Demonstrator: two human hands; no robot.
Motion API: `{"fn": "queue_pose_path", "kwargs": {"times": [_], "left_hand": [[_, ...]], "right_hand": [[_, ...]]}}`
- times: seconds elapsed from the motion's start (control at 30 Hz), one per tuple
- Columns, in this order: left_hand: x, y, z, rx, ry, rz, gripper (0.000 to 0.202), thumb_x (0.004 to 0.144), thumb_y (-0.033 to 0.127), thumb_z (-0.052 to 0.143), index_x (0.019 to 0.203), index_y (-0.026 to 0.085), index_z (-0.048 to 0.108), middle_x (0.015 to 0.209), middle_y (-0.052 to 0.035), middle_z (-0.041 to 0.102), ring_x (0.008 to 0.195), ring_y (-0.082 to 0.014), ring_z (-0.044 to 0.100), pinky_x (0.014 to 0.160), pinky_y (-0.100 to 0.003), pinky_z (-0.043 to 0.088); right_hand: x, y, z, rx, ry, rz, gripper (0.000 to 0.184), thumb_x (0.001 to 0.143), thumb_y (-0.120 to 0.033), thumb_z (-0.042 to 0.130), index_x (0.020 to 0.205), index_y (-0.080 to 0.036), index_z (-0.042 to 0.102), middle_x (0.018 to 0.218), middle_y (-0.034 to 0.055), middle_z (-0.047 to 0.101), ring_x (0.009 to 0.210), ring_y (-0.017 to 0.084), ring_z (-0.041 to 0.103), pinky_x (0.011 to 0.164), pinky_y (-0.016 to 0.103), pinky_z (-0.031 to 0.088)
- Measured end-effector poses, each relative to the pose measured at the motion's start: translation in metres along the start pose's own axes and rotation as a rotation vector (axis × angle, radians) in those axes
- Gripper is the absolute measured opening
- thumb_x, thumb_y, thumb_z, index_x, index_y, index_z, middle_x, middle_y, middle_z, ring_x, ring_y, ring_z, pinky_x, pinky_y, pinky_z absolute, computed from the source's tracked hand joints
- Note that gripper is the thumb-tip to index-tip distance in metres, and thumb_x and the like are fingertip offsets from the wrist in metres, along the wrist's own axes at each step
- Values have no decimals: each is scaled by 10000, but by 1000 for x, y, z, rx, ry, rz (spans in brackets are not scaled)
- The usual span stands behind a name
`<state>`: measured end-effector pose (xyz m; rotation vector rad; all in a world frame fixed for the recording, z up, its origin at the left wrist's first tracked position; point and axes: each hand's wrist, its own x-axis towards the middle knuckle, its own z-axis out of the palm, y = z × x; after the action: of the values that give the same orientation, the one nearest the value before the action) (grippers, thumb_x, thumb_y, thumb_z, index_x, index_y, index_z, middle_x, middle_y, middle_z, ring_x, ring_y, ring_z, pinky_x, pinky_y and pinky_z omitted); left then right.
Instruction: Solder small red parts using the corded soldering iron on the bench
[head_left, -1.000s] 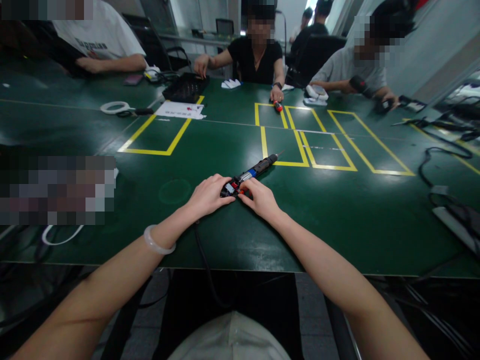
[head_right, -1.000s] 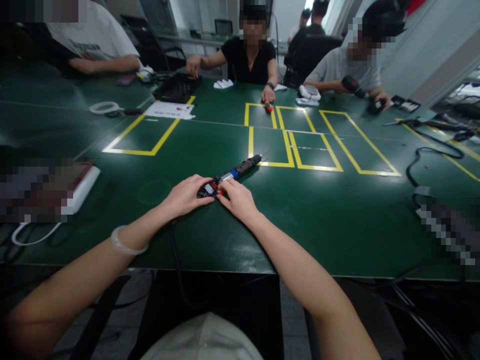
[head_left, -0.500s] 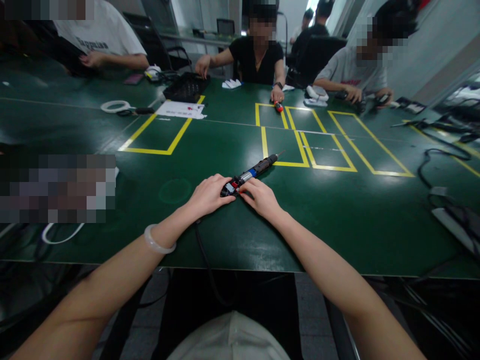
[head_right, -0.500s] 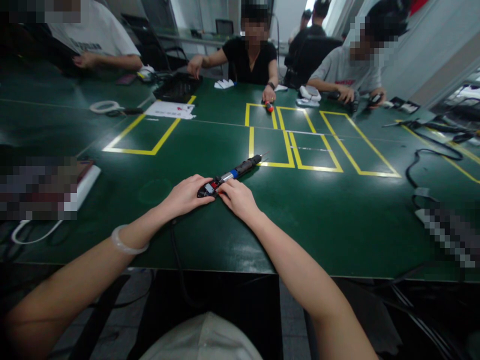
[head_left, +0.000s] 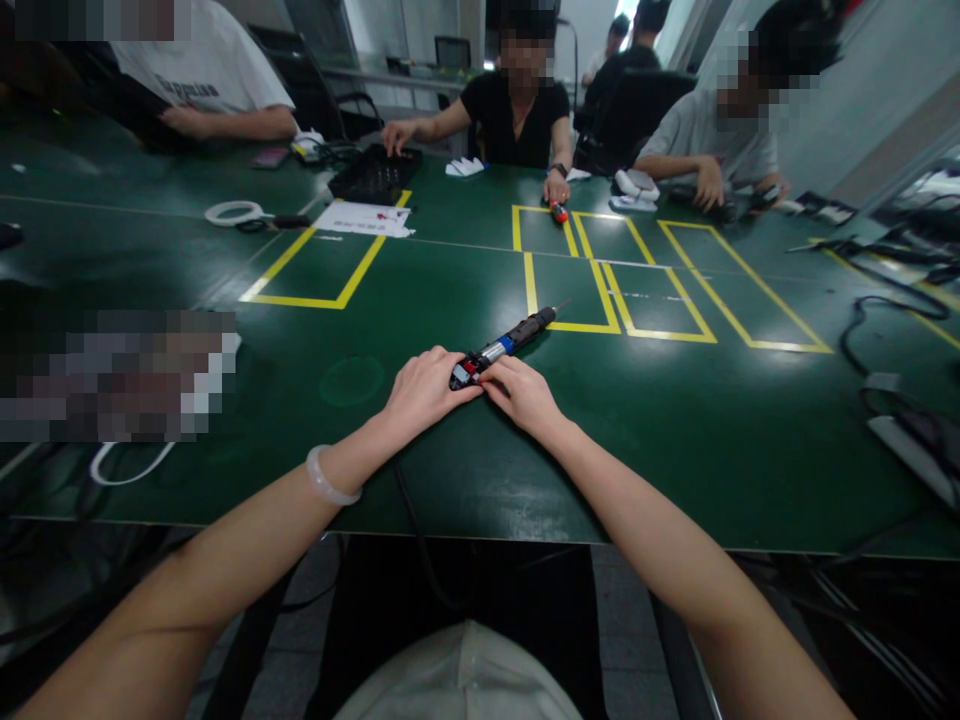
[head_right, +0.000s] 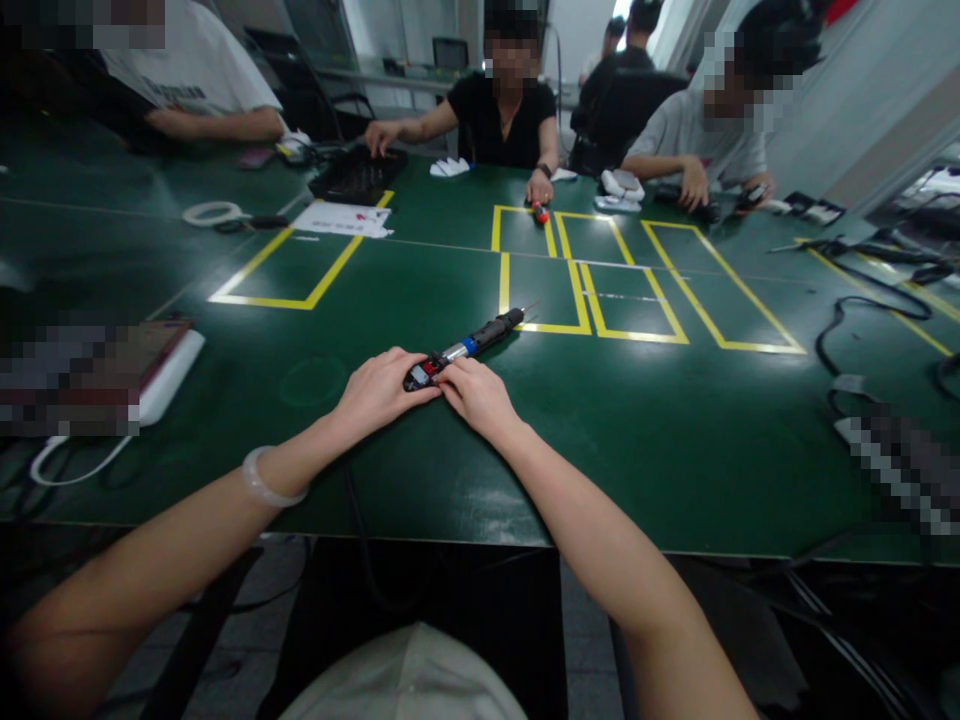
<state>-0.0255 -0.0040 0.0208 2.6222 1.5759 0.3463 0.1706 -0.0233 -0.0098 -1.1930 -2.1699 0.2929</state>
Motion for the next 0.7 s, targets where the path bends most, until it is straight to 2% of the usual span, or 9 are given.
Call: {"fn": "queue_pose_path", "kwargs": {"times": [0.2, 0.47, 0.6, 0.7], "left_hand": [[3, -5, 0, 82, -4, 7, 512, 927, 558, 568, 1277, 188, 617, 1100, -115, 623, 997, -280, 604, 801, -356, 454], [5, -11, -7, 210, -9, 27, 517, 936, 462, 593, 1357, 166, 543, 1186, -146, 591, 1030, -302, 571, 831, -383, 437], [7, -24, -11, 215, -21, -12, 517, 943, 452, 573, 1373, 169, 529, 1201, -163, 581, 1059, -321, 561, 850, -397, 437], [9, -41, -14, 217, -32, -62, 530, 946, 482, 544, 1376, 173, 534, 1197, -178, 580, 1055, -336, 563, 840, -403, 441]], "right_hand": [[-2, -1, -4, 28, 14, -12, 149, 967, -187, 529, 1026, -205, 665, 1055, 77, 662, 994, 208, 613, 887, 322, 486], [-3, 5, -13, 26, 41, 29, 148, 964, -203, 519, 957, -194, 667, 987, 66, 650, 913, 195, 597, 831, 305, 461], [-4, 8, -16, 26, 22, 54, 161, 976, -224, 510, 964, -200, 669, 963, 59, 640, 911, 190, 588, 834, 301, 451], [-5, 10, -17, 33, 9, 65, 164, 979, -231, 509, 975, -204, 670, 974, 59, 639, 911, 186, 592, 835, 301, 452]]}}
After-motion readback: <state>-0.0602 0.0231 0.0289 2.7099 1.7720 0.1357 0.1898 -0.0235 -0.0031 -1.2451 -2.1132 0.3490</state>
